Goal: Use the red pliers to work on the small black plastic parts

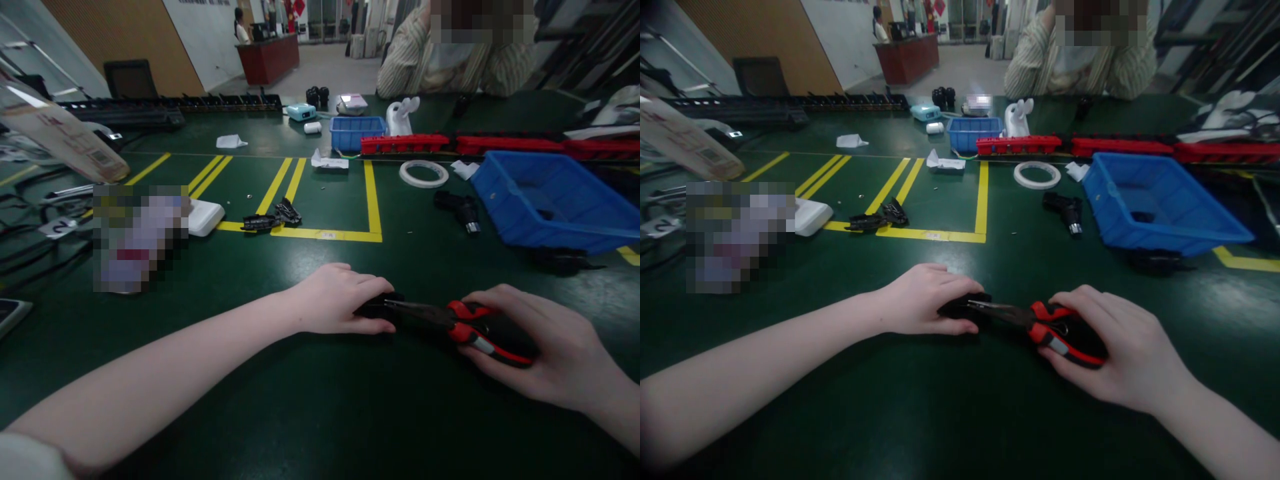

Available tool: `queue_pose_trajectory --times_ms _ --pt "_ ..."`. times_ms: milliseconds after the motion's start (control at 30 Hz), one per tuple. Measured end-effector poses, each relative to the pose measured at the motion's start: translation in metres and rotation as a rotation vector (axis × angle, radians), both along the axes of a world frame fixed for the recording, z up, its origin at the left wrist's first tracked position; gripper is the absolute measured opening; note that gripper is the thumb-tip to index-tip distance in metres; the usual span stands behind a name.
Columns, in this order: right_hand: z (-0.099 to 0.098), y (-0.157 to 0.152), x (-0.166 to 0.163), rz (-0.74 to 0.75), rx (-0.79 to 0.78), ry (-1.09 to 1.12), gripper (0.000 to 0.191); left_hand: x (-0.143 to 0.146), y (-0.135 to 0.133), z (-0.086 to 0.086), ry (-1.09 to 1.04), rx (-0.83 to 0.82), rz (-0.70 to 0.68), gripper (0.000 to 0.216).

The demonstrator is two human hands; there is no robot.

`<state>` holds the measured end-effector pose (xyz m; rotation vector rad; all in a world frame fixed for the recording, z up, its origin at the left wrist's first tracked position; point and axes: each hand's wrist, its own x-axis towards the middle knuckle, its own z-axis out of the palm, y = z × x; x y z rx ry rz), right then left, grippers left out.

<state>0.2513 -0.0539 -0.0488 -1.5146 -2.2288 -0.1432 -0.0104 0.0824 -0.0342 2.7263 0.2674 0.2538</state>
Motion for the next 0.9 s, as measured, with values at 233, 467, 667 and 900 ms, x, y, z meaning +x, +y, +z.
queue_pose_trajectory --times_ms 233,467,667,900 --pt "0.001 0.002 0.004 0.026 0.042 -0.051 0.041 0.000 0.000 0.000 0.004 -0.006 -0.003 0.039" --pt "0.000 -0.001 0.007 0.007 0.100 -0.148 0.045 0.000 0.001 -0.001 -0.034 -0.034 0.008 0.041" --pt "0.001 0.002 0.005 0.044 0.114 -0.167 0.042 -0.001 0.001 -0.001 -0.054 -0.041 0.002 0.041" --pt "-0.001 0.003 0.010 0.085 0.133 -0.185 0.045 -0.001 0.001 -0.001 -0.031 -0.058 -0.016 0.040"
